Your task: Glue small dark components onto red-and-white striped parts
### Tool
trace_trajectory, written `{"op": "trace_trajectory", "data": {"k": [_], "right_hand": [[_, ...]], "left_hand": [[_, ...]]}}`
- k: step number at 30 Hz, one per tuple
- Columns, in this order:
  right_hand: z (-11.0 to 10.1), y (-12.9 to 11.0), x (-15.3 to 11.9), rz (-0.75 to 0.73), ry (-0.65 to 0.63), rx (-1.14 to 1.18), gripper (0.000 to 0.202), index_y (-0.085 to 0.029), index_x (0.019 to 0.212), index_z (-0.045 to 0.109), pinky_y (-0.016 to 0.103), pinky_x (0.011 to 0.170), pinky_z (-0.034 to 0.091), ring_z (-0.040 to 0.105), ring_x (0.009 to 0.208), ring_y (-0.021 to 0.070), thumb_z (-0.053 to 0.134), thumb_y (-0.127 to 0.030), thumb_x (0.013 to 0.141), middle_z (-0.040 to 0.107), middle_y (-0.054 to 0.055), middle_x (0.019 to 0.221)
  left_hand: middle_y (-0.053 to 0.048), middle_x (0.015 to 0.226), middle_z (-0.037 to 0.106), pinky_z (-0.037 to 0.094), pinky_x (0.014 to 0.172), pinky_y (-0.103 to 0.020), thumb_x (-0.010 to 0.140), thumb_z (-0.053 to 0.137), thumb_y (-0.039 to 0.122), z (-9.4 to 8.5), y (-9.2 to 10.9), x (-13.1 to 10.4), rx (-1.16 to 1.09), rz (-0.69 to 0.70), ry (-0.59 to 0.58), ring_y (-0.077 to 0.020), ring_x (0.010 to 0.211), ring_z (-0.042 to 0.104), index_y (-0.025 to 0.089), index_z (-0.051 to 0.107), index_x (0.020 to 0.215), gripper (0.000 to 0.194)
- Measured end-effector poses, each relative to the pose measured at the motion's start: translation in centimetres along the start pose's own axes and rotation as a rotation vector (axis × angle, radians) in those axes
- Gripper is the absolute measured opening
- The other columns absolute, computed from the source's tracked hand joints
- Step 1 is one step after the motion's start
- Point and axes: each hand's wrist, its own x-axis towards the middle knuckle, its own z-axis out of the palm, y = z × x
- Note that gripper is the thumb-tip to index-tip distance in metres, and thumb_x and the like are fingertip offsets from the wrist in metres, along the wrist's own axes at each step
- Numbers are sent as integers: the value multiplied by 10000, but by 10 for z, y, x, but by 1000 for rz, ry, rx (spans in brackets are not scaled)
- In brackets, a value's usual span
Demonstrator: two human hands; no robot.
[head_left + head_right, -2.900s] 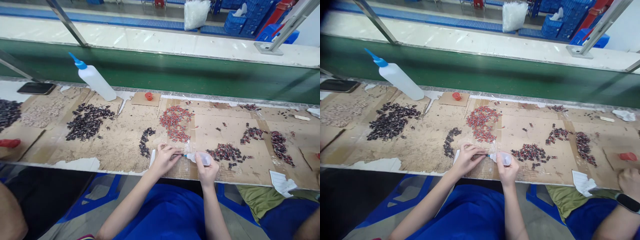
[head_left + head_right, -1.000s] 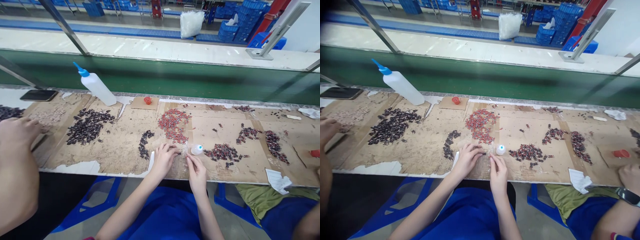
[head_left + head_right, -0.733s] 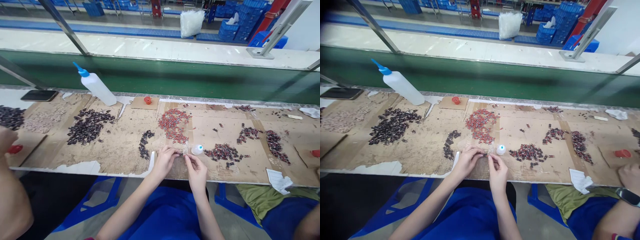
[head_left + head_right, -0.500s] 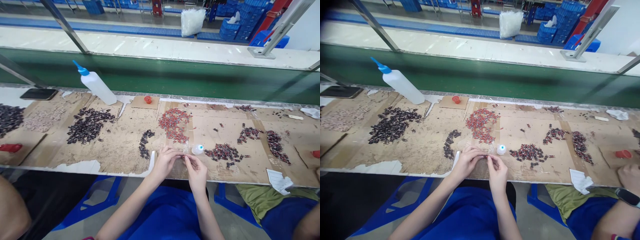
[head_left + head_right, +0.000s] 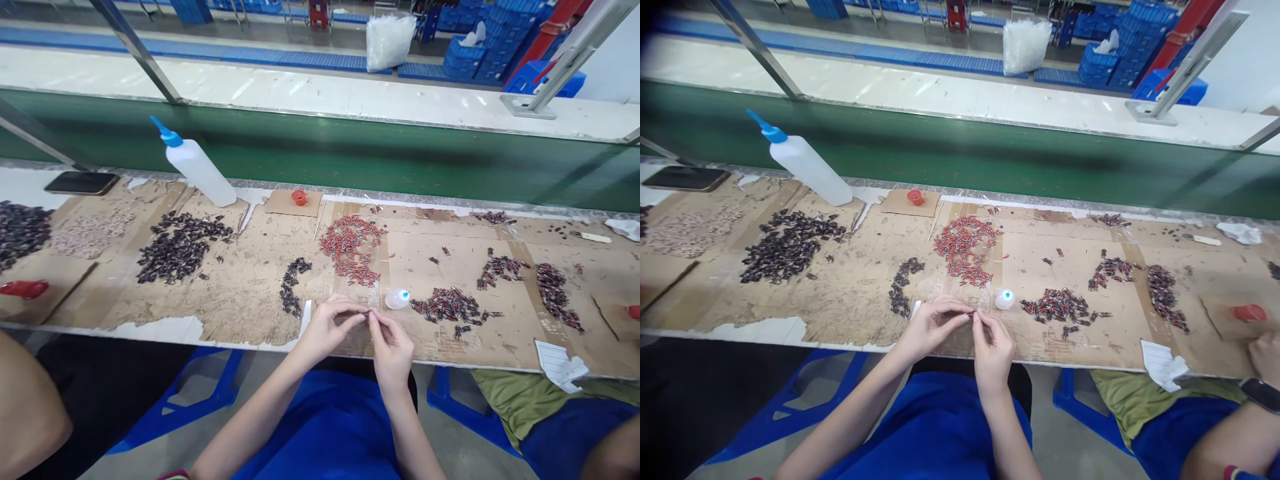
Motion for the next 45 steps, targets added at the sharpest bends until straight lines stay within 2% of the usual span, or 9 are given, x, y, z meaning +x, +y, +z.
{"op": "trace_trajectory", "data": {"k": [12,21,25,27,31,34,37,40,45], "right_hand": [[-3,-4,1,-60,-43,-18,192,-174,897,739,362,799,597,717,846,224,633,-322,837,743,104,927],[-12,-12,0,0,1,53,230,-156,932,736,349,750,620,727,799,223,682,-329,790,750,114,928],[-21,-14,-2,-50,24,23,176,-170,892,744,349,740,612,718,794,218,673,-301,798,743,98,889],[-30,-13,-1,-70,62,-11,162,-173,873,745,356,745,606,714,793,218,679,-297,793,739,95,880],[-53,-9,12,-67,310,-76,203,-155,867,729,389,777,590,707,785,220,693,-332,776,736,103,871],[-65,-10,29,-122,395,-179,302,-140,980,713,446,849,559,689,896,245,672,-370,788,710,140,1016],[-66,-11,42,-321,305,-389,364,-166,1087,686,505,969,477,612,1083,275,674,-376,789,659,144,1162],[-57,-8,48,-467,171,-535,427,-193,1123,665,549,1001,427,538,1146,299,700,-425,766,680,126,1101],[-41,-1,55,-446,48,-559,307,-216,973,658,569,1013,390,472,1195,308,683,-448,774,694,111,1058]], "left_hand": [[-50,843,703,498,815,-318,796,627,205,6,7,-4,22,-69,61,-192,874,608,197,718,835,100],[-60,862,697,487,841,-322,810,618,211,10,13,-4,-36,-78,0,-194,888,607,187,709,846,100],[-65,879,696,499,837,-314,833,620,218,20,14,-4,-71,-51,-28,-190,895,620,188,716,870,107],[-65,914,697,500,853,-317,850,622,236,23,15,-4,-73,-29,-64,-187,909,627,194,709,951,140],[-73,1068,691,466,941,-361,869,619,258,6,14,2,70,52,-85,-204,1031,608,216,649,1136,272],[-69,1039,707,461,920,-397,885,588,237,-20,3,5,297,104,-45,-222,1002,610,223,670,1077,210],[-49,933,724,451,882,-417,878,581,198,-41,-10,4,534,90,-82,-234,940,608,231,702,964,152],[-49,925,722,441,872,-423,874,576,163,-47,-17,2,656,86,-144,-244,935,589,226,708,931,157],[-65,877,695,459,852,-410,882,534,114,-37,-20,2,670,103,-175,-242,897,565,195,694,869,180]]}}
